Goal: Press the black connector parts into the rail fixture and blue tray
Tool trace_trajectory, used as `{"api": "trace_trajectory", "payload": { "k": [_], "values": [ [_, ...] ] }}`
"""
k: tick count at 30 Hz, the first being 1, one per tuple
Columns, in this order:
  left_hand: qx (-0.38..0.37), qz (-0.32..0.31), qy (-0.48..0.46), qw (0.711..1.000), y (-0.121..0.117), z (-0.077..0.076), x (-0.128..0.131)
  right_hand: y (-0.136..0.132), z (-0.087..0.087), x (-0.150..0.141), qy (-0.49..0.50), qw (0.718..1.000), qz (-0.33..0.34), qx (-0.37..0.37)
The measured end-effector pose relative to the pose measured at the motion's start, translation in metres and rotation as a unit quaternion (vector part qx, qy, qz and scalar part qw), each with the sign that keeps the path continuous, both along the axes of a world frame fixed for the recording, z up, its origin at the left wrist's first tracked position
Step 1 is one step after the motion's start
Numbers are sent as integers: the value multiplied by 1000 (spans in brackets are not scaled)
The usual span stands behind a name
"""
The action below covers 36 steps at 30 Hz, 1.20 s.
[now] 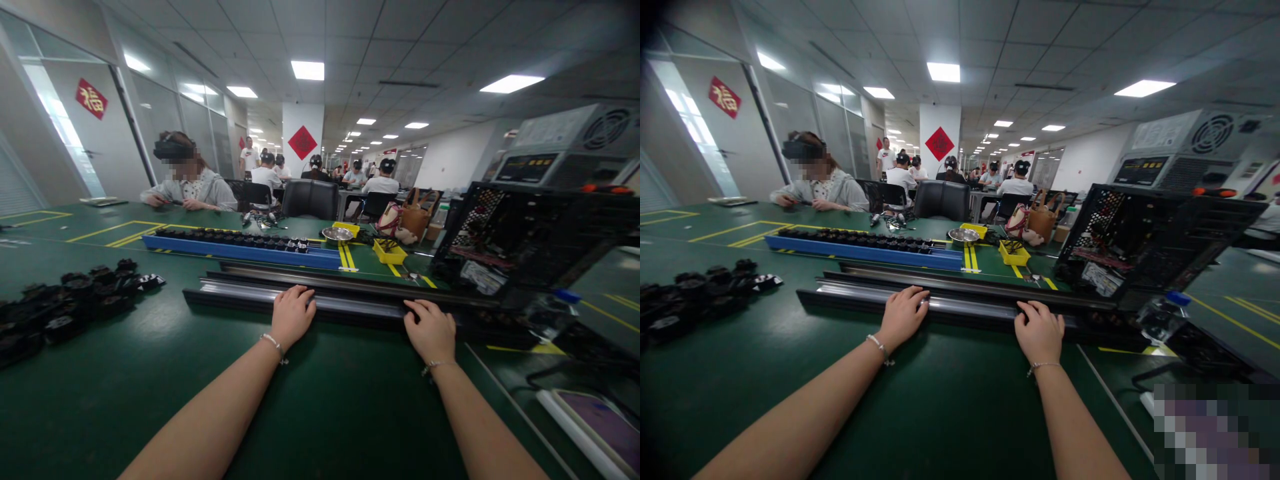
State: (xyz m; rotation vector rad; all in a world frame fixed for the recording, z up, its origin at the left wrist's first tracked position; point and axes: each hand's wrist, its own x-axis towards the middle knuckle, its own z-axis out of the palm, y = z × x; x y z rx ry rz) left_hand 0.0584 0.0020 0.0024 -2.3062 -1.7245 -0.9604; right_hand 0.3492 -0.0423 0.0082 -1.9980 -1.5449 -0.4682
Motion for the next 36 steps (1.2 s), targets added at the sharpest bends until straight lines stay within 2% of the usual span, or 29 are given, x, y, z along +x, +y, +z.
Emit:
{"api": "trace_trajectory", "payload": {
  "k": [18,28,36],
  "values": [
    [-4,-2,-2,1000,0,1,0,1,0,-9,-14,999,17,-24],
    [-19,4,-1,1000,-1,2,0,0,3,-23,-33,998,46,-42],
    [-5,1,0,1000,0,0,0,0,3,-24,-30,997,53,-49]
  ]
}}
